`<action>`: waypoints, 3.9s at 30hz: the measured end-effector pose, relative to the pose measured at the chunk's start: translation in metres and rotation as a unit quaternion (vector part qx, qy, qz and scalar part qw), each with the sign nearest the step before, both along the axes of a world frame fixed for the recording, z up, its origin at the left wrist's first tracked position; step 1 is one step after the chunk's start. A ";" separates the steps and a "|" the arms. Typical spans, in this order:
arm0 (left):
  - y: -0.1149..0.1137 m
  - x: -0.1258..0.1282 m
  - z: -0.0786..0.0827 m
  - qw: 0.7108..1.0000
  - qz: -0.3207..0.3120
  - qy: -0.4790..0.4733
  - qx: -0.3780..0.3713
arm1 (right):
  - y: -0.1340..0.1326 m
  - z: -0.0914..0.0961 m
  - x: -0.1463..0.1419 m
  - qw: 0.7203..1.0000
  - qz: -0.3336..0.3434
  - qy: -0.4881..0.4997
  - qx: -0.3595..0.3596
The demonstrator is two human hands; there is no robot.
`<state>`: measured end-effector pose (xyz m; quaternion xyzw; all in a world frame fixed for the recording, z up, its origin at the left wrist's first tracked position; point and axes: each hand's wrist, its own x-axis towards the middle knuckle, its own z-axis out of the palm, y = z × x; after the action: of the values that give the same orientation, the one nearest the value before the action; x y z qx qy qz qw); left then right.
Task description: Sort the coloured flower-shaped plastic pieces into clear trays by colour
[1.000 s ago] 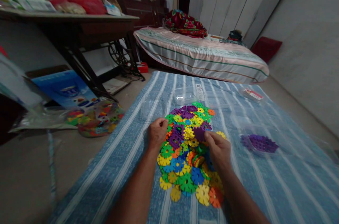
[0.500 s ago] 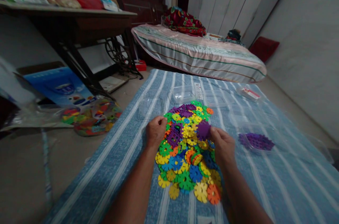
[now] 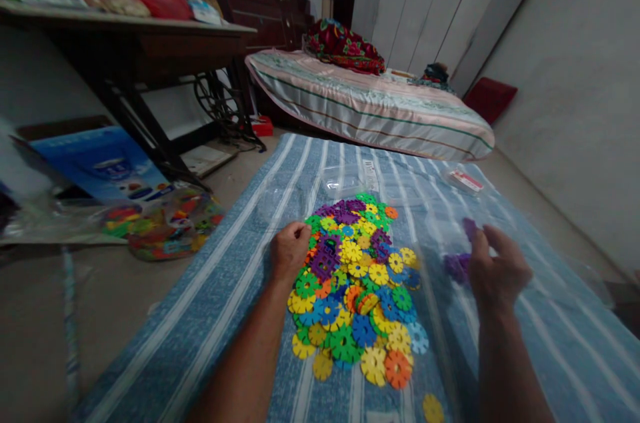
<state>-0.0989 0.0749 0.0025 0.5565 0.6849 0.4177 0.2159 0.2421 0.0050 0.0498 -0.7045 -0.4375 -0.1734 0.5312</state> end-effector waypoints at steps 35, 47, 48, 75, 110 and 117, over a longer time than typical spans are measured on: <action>0.003 0.001 0.000 1.000 0.008 -0.014 0.001 | 0.011 -0.057 -0.094 0.933 0.254 -0.228 -0.114; 0.003 0.000 -0.003 1.000 0.008 -0.018 -0.007 | -0.002 -0.001 -0.007 0.978 0.019 -0.203 -0.052; 0.003 0.000 -0.003 1.000 0.008 -0.018 -0.009 | -0.004 0.002 0.007 0.973 -0.029 -0.222 -0.049; 0.002 0.001 -0.001 1.000 -0.001 -0.009 -0.012 | 0.046 -0.050 -0.094 0.909 0.308 -0.034 -0.277; -0.003 0.005 -0.003 1.000 -0.008 0.009 -0.018 | -0.014 -0.031 -0.134 0.902 0.375 -0.065 -0.204; -0.005 0.008 -0.005 1.000 -0.014 0.007 -0.024 | 0.003 -0.021 -0.173 0.891 0.329 -0.133 -0.284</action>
<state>-0.0910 0.0695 -0.0021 0.5639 0.6883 0.3943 0.2299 0.0692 0.0079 0.0287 -0.6112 -0.7416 0.0512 0.2719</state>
